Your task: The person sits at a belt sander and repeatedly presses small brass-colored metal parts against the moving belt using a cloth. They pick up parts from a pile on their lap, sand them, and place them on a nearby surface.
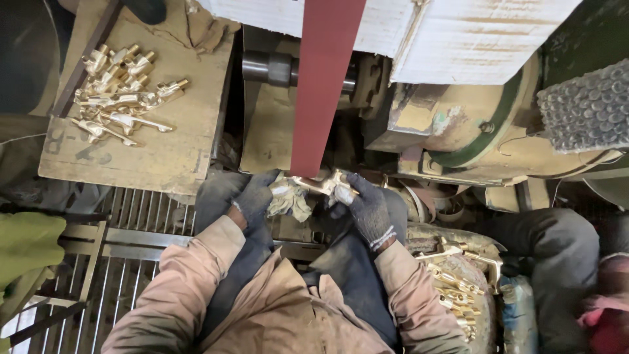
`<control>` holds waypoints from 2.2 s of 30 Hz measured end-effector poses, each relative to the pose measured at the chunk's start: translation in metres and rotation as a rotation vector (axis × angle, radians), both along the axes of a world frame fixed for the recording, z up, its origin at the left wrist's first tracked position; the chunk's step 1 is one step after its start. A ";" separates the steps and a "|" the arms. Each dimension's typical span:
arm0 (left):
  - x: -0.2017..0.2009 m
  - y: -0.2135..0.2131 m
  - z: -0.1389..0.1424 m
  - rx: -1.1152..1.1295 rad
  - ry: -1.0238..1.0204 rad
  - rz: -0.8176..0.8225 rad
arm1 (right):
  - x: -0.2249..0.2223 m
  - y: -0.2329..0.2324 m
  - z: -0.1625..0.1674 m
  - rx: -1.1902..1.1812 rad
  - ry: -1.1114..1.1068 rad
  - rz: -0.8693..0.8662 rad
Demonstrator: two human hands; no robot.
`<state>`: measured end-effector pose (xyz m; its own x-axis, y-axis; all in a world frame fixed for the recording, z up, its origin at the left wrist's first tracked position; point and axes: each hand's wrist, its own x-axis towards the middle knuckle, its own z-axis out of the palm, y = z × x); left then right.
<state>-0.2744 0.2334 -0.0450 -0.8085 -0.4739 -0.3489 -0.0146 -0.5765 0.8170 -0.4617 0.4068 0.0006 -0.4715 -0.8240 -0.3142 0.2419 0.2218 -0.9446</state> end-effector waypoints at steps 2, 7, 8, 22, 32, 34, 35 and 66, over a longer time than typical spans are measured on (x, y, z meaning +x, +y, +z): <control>0.011 0.002 0.008 -0.090 -0.004 -0.013 | 0.002 0.004 -0.002 -0.020 0.020 0.030; 0.035 0.012 0.025 -0.033 0.046 -0.032 | -0.006 0.004 -0.006 -0.101 0.116 0.148; 0.035 0.012 0.027 -0.044 0.060 -0.031 | -0.010 -0.001 -0.006 -0.106 0.131 0.167; 0.003 -0.002 0.012 0.075 -0.080 0.112 | -0.023 -0.043 -0.003 0.060 -0.065 0.160; 0.035 0.011 0.008 0.149 -0.023 0.052 | 0.009 -0.005 0.012 0.106 -0.186 0.139; 0.046 0.015 0.014 0.097 0.030 -0.004 | 0.021 0.019 0.017 0.121 -0.134 0.206; 0.050 0.018 0.017 0.073 0.055 -0.033 | 0.024 0.032 0.021 0.134 -0.075 0.278; 0.032 0.044 -0.018 -0.714 -0.282 -0.300 | 0.004 0.291 0.036 0.021 0.098 -0.425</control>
